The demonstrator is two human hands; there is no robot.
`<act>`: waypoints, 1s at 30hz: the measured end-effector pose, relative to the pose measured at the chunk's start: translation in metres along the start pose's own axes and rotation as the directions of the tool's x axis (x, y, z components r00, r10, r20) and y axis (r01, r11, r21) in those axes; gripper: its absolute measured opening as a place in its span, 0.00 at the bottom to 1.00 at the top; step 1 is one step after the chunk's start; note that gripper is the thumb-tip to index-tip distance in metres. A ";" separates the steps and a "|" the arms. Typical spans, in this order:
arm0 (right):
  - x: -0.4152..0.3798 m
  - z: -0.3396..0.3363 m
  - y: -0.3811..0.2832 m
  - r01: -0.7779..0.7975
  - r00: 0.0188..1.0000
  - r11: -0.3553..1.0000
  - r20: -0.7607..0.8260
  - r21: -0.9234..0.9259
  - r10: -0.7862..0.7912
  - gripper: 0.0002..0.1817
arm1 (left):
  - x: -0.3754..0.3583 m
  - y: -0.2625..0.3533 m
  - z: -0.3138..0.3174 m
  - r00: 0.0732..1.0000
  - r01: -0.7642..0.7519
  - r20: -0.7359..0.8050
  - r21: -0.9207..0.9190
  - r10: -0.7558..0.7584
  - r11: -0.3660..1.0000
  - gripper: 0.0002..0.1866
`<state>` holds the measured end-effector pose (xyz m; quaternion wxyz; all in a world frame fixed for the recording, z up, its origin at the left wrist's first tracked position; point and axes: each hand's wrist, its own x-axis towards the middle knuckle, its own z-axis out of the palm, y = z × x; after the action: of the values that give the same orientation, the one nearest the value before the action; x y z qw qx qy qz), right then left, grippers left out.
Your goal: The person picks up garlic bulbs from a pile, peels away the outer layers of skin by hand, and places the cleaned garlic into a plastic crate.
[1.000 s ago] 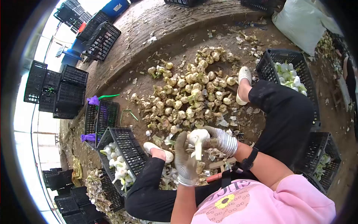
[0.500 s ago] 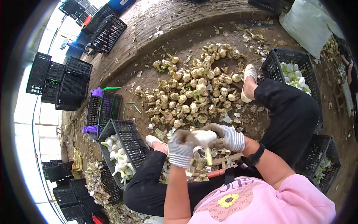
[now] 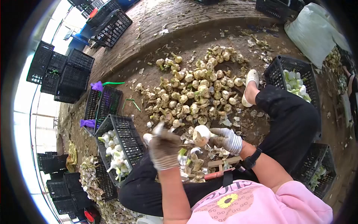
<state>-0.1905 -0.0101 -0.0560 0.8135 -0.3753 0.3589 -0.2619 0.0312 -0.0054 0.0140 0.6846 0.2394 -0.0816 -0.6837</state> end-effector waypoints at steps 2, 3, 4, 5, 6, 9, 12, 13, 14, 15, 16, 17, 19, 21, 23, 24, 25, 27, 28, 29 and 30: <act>0.004 -0.009 0.013 0.039 0.999 0.991 0.003 0.130 -0.040 0.26 | -0.001 0.029 -0.004 0.991 -0.120 0.072 0.101 0.113 0.988 0.09; 0.006 -0.007 0.009 0.058 0.998 0.979 0.009 0.195 -0.061 0.27 | 0.000 0.027 -0.005 0.995 -0.082 -0.012 0.407 0.095 0.910 0.10; 0.006 -0.003 0.007 0.160 0.986 0.986 -0.054 0.034 -0.158 0.29 | 0.000 0.022 -0.005 0.990 -0.008 -0.099 0.674 0.101 0.739 0.12; 0.007 0.001 0.004 0.157 0.982 0.986 -0.096 -0.049 -0.161 0.28 | -0.002 0.017 -0.004 0.974 0.094 -0.182 0.867 0.135 0.490 0.14; 0.010 0.004 0.001 0.149 0.977 0.980 -0.137 -0.129 -0.166 0.27 | -0.008 0.000 -0.002 0.979 0.049 -0.115 0.934 0.170 0.354 0.23; 0.013 0.005 0.009 0.178 0.945 0.892 -0.180 -0.416 -0.273 0.26 | -0.011 -0.044 -0.005 0.970 -0.051 0.002 0.978 0.241 0.200 0.23; 0.010 0.008 0.001 0.181 0.921 0.772 -0.170 -0.609 -0.350 0.25 | 0.005 -0.057 -0.003 0.975 -0.065 0.033 0.988 0.222 0.142 0.09; 0.009 0.011 -0.003 0.250 0.916 0.841 -0.163 -0.480 -0.366 0.25 | 0.009 -0.051 -0.001 0.980 -0.114 0.045 0.926 0.195 0.360 0.06; 0.003 0.014 -0.007 0.233 0.942 0.934 -0.175 -0.272 -0.286 0.24 | 0.010 -0.042 0.001 0.971 -0.063 -0.084 0.816 0.225 0.575 0.06; -0.003 0.017 -0.014 0.198 0.964 0.979 -0.171 -0.047 -0.203 0.24 | 0.013 -0.030 0.005 0.951 -0.023 -0.219 0.653 0.218 0.757 0.05; -0.004 0.013 -0.015 0.187 0.973 0.982 -0.140 0.000 -0.185 0.24 | 0.016 -0.012 0.001 0.944 -0.142 -0.161 0.592 0.290 0.793 0.05; -0.006 0.007 -0.016 0.173 0.980 0.984 -0.108 0.048 -0.167 0.25 | 0.019 0.008 -0.004 0.925 -0.258 -0.111 0.521 0.364 0.814 0.04; -0.006 0.001 -0.020 0.112 0.994 0.982 -0.014 0.151 -0.111 0.26 | 0.013 0.039 -0.028 0.910 -0.298 -0.064 0.588 0.411 0.752 0.04; -0.007 0.000 -0.022 0.008 0.994 0.966 0.108 0.257 -0.037 0.28 | 0.000 0.058 -0.062 0.992 0.105 -0.100 0.992 0.082 -0.068 0.11; -0.002 0.001 -0.013 0.006 0.988 0.943 0.145 0.331 -0.058 0.29 | -0.022 0.040 -0.062 0.998 -0.060 0.036 0.852 -0.056 -0.521 0.23; 0.001 0.003 -0.004 0.001 0.985 0.928 0.162 0.371 -0.065 0.30 | -0.031 0.023 -0.043 1.000 -0.008 0.011 0.986 0.019 -0.164 0.27; 0.001 0.006 0.002 -0.010 0.982 0.912 0.178 0.410 -0.069 0.30 | -0.040 0.007 -0.017 0.996 0.025 -0.044 0.975 0.081 0.221 0.31; -0.004 0.010 -0.004 -0.053 0.976 0.925 0.213 0.377 -0.031 0.31 | -0.041 -0.012 0.014 0.937 -0.313 0.316 0.949 0.147 -0.043 0.32; -0.009 0.016 -0.012 -0.070 0.973 0.916 0.230 0.394 -0.024 0.30 | -0.039 -0.020 0.019 0.882 -0.418 0.441 0.895 0.167 -0.154 0.26; -0.010 0.020 -0.016 -0.085 0.969 0.908 0.248 0.411 -0.021 0.30 | -0.035 -0.027 0.006 0.793 -0.567 0.577 0.816 0.195 -0.114 0.16; -0.012 0.020 -0.016 -0.102 0.977 0.910 0.211 0.402 0.017 0.27 | -0.034 -0.027 0.005 0.837 -0.509 0.475 0.858 0.270 0.068 0.13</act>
<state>-0.1844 -0.0024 -0.0293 0.9141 -0.2095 0.2223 -0.2667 0.0029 0.0276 0.0138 0.5218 0.5161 -0.6176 -0.2827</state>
